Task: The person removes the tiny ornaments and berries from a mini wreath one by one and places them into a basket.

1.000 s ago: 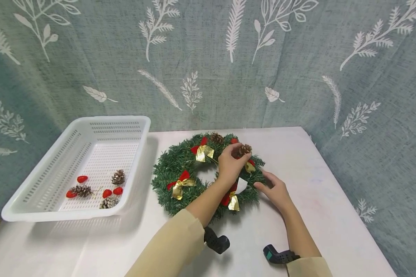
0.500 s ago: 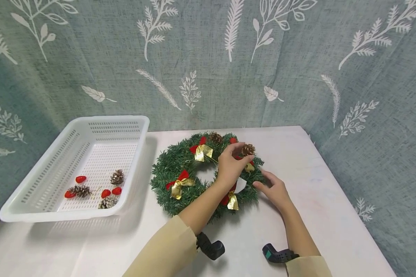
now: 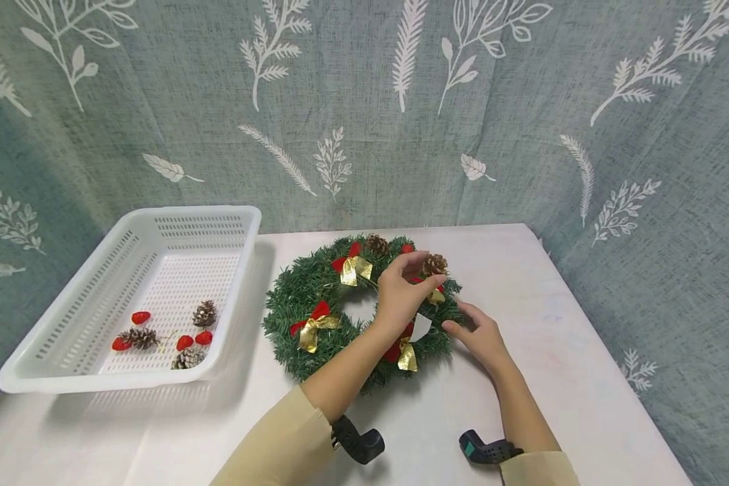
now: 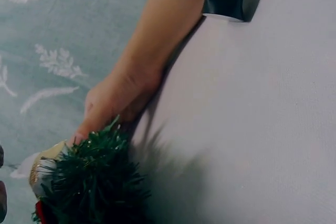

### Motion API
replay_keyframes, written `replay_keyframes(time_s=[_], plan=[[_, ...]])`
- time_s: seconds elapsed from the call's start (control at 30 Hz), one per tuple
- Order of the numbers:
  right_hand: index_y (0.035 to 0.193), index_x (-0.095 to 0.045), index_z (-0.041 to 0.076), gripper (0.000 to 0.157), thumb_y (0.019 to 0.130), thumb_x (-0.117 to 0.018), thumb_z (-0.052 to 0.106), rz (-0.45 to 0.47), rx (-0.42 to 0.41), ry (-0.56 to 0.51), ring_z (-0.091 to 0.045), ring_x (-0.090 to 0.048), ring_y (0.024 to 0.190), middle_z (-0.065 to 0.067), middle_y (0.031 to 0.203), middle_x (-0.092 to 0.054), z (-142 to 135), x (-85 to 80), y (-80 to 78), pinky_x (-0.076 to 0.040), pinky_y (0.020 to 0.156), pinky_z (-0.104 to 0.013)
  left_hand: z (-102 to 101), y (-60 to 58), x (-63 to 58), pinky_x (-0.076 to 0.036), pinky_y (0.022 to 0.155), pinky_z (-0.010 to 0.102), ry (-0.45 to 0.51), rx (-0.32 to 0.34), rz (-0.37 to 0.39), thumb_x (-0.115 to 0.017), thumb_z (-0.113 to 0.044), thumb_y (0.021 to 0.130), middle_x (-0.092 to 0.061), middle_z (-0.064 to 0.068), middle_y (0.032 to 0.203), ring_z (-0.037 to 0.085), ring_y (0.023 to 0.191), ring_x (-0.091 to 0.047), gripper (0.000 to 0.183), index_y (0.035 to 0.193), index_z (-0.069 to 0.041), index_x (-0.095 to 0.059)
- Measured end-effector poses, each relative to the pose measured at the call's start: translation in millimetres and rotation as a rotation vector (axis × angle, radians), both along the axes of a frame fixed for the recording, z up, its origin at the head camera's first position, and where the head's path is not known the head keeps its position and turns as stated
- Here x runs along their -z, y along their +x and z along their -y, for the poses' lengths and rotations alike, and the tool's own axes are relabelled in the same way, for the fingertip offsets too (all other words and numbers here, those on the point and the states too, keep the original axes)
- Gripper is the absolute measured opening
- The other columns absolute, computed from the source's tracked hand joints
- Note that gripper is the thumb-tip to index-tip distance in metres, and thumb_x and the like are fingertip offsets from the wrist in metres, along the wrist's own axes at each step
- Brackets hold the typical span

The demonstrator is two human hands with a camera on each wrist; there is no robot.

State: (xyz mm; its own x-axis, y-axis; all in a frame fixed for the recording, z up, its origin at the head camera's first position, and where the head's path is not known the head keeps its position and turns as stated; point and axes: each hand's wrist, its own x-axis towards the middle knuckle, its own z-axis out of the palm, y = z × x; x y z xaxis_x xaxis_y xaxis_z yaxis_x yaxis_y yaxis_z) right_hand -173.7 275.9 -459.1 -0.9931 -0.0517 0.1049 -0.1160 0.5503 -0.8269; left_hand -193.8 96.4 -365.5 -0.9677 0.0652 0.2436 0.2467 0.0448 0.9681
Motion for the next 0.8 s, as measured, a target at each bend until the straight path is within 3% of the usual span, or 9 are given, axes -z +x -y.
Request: replay_keyframes(time_s=[0.37,0.6,0.8], plan=[[0.135,-0.045,-0.006,0.057,0.091,-0.063,0.025,-0.012,-0.003,-0.006,-0.044,-0.044,0.126,-0.030,0.136,-0.046,-2.4,3.8,-0.8,-0.037,0.102,-0.056,11.3,7.5,-8.1,-0.049,0.094,0.037,0.012,0.025,-0.027,-0.077,-0.021,0.080,-0.060,-0.001,0.121,0.013,0.111,-0.056,0.045,0.122,-0.010,-0.062],[0.135,-0.045,-0.006,0.059,0.090,-0.064,0.027,-0.002,-0.002,-0.010,-0.045,-0.038,0.129,-0.030,0.137,-0.044,-2.5,3.8,-1.7,-0.032,0.105,-0.057,22.8,14.6,-14.7,-0.048,0.091,0.025,0.006,0.008,-0.024,-0.077,-0.023,0.079,-0.061,-0.003,0.119,0.012,0.109,-0.056,0.046,0.121,-0.013,-0.062],[0.136,-0.045,-0.006,0.058,0.091,-0.063,0.026,0.002,0.000,-0.013,-0.045,-0.040,0.129,-0.030,0.137,-0.045,-2.6,3.9,-1.2,-0.034,0.104,-0.056,32.8,18.6,-16.6,-0.049,0.092,0.034,0.044,-0.017,0.010,-0.078,-0.023,0.079,-0.062,-0.005,0.117,0.012,0.107,-0.057,0.045,0.120,-0.015,-0.062]])
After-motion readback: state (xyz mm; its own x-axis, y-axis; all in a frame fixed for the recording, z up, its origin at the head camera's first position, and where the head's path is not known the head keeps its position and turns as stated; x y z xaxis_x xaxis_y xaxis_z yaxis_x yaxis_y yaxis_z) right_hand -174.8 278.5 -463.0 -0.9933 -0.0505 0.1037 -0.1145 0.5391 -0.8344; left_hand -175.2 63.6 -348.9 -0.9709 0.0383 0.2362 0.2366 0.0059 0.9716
